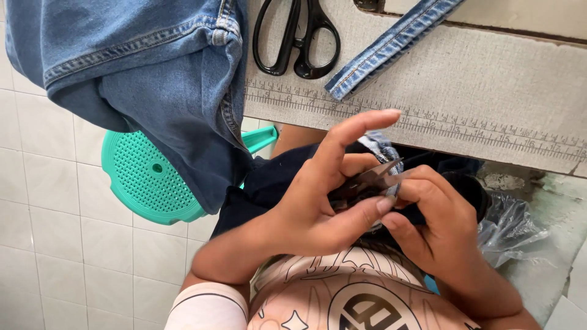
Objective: Trimming, folding, and sewing a denim strip onto a pair of jeans using an industrial sewing machine.
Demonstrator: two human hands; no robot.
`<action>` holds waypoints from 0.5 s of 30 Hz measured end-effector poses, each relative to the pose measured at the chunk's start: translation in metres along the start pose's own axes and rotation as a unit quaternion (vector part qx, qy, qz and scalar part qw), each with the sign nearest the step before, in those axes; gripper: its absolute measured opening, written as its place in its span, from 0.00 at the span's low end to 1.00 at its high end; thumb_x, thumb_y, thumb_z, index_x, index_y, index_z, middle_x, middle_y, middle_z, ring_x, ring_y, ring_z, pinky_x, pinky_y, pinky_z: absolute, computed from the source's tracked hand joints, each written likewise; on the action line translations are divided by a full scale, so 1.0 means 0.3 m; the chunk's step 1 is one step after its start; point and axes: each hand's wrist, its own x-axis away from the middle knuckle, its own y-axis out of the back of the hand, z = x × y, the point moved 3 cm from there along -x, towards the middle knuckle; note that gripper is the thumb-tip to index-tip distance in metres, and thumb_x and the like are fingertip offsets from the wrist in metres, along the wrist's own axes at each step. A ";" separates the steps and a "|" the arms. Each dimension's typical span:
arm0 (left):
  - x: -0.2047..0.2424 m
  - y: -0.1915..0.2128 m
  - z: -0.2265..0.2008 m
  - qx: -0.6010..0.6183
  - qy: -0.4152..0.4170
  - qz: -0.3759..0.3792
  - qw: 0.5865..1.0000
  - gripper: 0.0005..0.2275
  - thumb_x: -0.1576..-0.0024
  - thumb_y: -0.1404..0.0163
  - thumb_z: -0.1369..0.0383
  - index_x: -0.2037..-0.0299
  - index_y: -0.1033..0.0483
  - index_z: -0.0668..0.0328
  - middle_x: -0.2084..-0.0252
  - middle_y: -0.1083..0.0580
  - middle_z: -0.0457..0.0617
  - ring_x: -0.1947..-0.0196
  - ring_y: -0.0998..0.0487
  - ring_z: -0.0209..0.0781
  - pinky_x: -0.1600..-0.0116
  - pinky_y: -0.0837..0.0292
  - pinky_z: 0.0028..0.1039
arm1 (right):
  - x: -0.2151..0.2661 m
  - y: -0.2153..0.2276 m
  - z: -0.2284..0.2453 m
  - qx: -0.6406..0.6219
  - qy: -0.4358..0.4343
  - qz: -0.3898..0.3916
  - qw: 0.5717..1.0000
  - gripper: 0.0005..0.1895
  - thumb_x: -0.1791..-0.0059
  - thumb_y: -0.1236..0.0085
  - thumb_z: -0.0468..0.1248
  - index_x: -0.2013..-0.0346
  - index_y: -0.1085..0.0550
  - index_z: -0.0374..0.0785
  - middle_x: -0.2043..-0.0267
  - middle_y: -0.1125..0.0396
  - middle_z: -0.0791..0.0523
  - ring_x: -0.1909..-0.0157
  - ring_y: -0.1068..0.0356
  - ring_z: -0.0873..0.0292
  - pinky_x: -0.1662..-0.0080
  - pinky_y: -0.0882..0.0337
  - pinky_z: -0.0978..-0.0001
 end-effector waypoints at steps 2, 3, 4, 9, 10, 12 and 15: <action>-0.014 0.006 -0.011 0.030 0.022 0.009 0.999 0.29 0.35 0.52 0.73 0.26 0.51 0.66 0.44 0.36 0.52 0.70 0.35 0.32 0.64 0.41 0.21 | -0.017 0.008 0.004 -0.039 -0.013 0.016 0.999 0.16 0.46 0.54 0.45 0.64 0.30 0.34 0.65 0.34 0.52 0.67 0.34 0.58 0.60 0.34 0.71; -0.022 0.007 -0.014 0.061 0.044 0.020 0.997 0.30 0.37 0.53 0.70 0.26 0.52 0.66 0.63 0.32 0.50 0.71 0.37 0.30 0.63 0.43 0.20 | -0.025 0.012 0.004 -0.077 -0.026 0.031 0.996 0.14 0.46 0.54 0.44 0.64 0.29 0.35 0.68 0.34 0.55 0.68 0.35 0.60 0.61 0.35 0.73; -0.026 0.010 -0.012 0.061 0.045 0.020 0.997 0.30 0.37 0.53 0.70 0.26 0.52 0.66 0.63 0.32 0.50 0.71 0.37 0.30 0.63 0.43 0.20 | -0.024 0.013 -0.003 -0.077 -0.027 0.031 0.996 0.14 0.46 0.54 0.44 0.64 0.29 0.35 0.68 0.34 0.55 0.68 0.35 0.60 0.61 0.35 0.73; -0.039 0.023 -0.004 0.080 0.066 0.055 0.993 0.29 0.37 0.53 0.72 0.26 0.53 0.63 0.69 0.33 0.45 0.72 0.37 0.29 0.65 0.43 0.20 | -0.027 0.000 -0.033 -0.218 -0.055 0.019 0.974 0.09 0.47 0.51 0.36 0.70 0.28 0.37 0.73 0.38 0.57 0.71 0.40 0.62 0.64 0.40 0.73; -0.041 0.029 0.009 0.080 0.068 0.055 0.993 0.29 0.37 0.53 0.72 0.26 0.53 0.63 0.69 0.33 0.45 0.72 0.37 0.29 0.65 0.43 0.20 | -0.023 -0.008 -0.045 -0.219 -0.057 0.019 0.974 0.09 0.47 0.51 0.36 0.70 0.28 0.37 0.73 0.38 0.57 0.71 0.40 0.62 0.64 0.40 0.73; -0.046 0.046 0.031 0.084 0.048 0.036 0.995 0.29 0.37 0.51 0.77 0.28 0.51 0.62 0.70 0.34 0.45 0.74 0.37 0.30 0.67 0.44 0.19 | -0.013 -0.025 -0.071 -0.254 -0.067 0.000 0.965 0.10 0.48 0.50 0.35 0.73 0.31 0.36 0.75 0.42 0.58 0.72 0.45 0.62 0.66 0.45 0.71; -0.049 0.043 0.050 0.000 0.074 -0.035 0.997 0.26 0.40 0.48 0.77 0.33 0.44 0.56 0.69 0.32 0.44 0.72 0.34 0.27 0.67 0.40 0.17 | -0.021 -0.045 -0.069 -0.250 -0.092 -0.029 0.964 0.10 0.46 0.52 0.35 0.72 0.32 0.36 0.75 0.42 0.58 0.71 0.44 0.64 0.65 0.44 0.74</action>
